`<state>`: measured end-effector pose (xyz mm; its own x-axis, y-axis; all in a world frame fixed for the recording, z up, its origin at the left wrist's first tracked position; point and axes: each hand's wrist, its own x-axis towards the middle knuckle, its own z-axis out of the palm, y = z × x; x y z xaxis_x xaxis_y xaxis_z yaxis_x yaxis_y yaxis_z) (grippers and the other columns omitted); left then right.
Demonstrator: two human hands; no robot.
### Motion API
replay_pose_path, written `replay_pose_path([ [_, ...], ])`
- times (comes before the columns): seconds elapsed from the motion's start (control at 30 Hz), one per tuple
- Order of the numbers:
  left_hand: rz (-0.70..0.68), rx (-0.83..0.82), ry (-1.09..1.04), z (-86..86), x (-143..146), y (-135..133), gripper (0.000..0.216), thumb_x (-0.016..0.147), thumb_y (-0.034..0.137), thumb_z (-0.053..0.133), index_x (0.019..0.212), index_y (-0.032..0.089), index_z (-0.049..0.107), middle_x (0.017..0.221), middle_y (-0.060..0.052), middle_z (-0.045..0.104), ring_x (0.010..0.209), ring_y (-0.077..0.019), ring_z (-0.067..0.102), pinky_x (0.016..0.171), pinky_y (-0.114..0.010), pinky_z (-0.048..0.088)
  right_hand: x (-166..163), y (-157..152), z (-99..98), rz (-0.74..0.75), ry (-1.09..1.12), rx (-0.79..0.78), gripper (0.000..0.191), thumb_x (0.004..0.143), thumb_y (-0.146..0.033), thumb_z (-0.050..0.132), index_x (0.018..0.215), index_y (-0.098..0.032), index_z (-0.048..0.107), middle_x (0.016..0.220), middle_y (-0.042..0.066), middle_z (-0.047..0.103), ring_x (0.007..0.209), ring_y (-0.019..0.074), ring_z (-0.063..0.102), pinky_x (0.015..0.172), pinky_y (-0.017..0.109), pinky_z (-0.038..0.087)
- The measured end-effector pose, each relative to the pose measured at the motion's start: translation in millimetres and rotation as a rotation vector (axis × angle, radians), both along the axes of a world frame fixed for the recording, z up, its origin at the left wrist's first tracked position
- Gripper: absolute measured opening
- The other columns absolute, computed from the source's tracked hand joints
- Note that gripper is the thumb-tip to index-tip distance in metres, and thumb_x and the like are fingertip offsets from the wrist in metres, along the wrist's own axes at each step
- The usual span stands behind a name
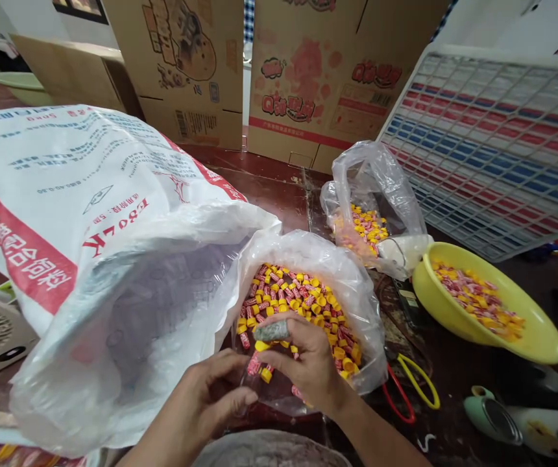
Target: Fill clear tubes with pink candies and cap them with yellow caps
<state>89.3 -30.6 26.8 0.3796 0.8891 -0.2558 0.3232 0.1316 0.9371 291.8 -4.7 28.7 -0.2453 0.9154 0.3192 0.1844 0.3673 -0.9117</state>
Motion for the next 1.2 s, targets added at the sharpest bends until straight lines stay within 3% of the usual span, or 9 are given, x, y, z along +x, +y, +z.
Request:
replay_pose_path([
  [0.13,0.080,-0.211,-0.277,-0.9,7,-4,0.034,0.082,0.053,0.073,0.083,0.019,0.073,0.075,-0.001,0.067,0.068,-0.0166,0.057,0.061,-0.023,0.044,-1,-4,8.0,0.164,-0.142,0.119,0.028,0.095,-0.047,0.068,0.101,-0.019,0.072,0.105,0.008,0.076,0.101,0.0201,0.072,0.091,0.031,0.058],
  [0.3,0.261,-0.348,-0.528,-8.2,13,-8,0.036,0.074,0.050,0.082,0.085,0.017,0.073,0.081,-0.003,0.070,0.075,-0.0184,0.061,0.070,-0.027,0.050,-5,-17,-4.7,0.156,-0.367,0.301,0.072,0.075,-0.052,0.085,0.129,-0.016,0.056,0.127,0.016,0.066,0.124,0.0313,0.061,0.108,0.047,0.050],
  [0.43,0.376,-0.410,-0.633,-17.5,24,-11,0.036,0.071,0.048,0.085,0.080,0.016,0.072,0.072,-0.002,0.066,0.068,-0.0155,0.058,0.065,-0.025,0.048,-13,-23,-24.2,0.052,-0.461,0.410,0.073,0.077,-0.048,0.084,0.134,-0.018,0.049,0.120,0.015,0.067,0.117,0.0333,0.064,0.102,0.050,0.055],
  [0.6,0.310,-0.469,-0.664,-20.2,30,-12,0.037,0.073,0.050,0.081,0.083,0.017,0.066,0.072,-0.002,0.065,0.066,-0.0163,0.061,0.067,-0.029,0.050,-19,-20,-26.5,0.042,-0.512,0.467,0.067,0.074,-0.060,0.082,0.118,-0.016,0.057,0.106,0.015,0.070,0.105,0.0354,0.068,0.094,0.053,0.058],
  [0.73,0.186,-0.117,-0.184,-11.2,8,3,0.011,0.077,0.030,0.062,0.080,0.020,0.058,0.072,0.000,0.059,0.070,-0.0178,0.057,0.068,-0.029,0.048,-9,-11,-13.5,0.221,-0.554,0.372,0.090,0.068,-0.065,0.084,0.135,-0.014,0.051,0.133,0.020,0.062,0.128,0.0375,0.057,0.107,0.054,0.051],
  [0.8,0.189,0.076,0.121,-7.2,-20,15,0.006,0.072,0.016,0.056,0.076,0.020,0.059,0.077,-0.002,0.057,0.073,-0.0191,0.055,0.069,-0.030,0.044,7,-5,-14.0,0.170,-0.583,0.343,0.090,0.077,-0.059,0.081,0.145,-0.015,0.043,0.143,0.021,0.055,0.135,0.0367,0.052,0.110,0.054,0.048],
  [0.9,0.145,0.317,0.788,-8.2,-70,30,0.031,0.083,0.009,0.041,0.092,0.019,0.070,0.091,-0.009,0.060,0.074,-0.0247,0.058,0.064,-0.035,0.040,37,1,-26.5,-0.065,-0.650,0.264,0.034,0.096,-0.031,0.067,0.126,-0.019,0.057,0.121,0.013,0.067,0.114,0.0297,0.065,0.096,0.048,0.056],
  [0.97,-0.014,0.486,1.169,-13.8,-96,38,0.043,0.089,0.005,0.031,0.094,0.015,0.073,0.099,-0.017,0.064,0.083,-0.0315,0.063,0.065,-0.038,0.043,50,0,-35.9,-0.058,-0.749,0.231,0.008,0.097,-0.015,0.060,0.103,-0.021,0.063,0.102,0.008,0.070,0.097,0.0249,0.068,0.087,0.042,0.058],
  [1.2,-0.167,0.531,1.192,-18.0,-109,54,0.044,0.088,0.002,0.035,0.101,0.010,0.076,0.112,-0.018,0.073,0.102,-0.0319,0.067,0.082,-0.037,0.049,30,-15,-49.9,0.309,-0.977,0.289,0.017,0.094,-0.008,0.063,0.107,-0.019,0.063,0.104,0.005,0.069,0.108,0.0221,0.059,0.094,0.035,0.052],
])
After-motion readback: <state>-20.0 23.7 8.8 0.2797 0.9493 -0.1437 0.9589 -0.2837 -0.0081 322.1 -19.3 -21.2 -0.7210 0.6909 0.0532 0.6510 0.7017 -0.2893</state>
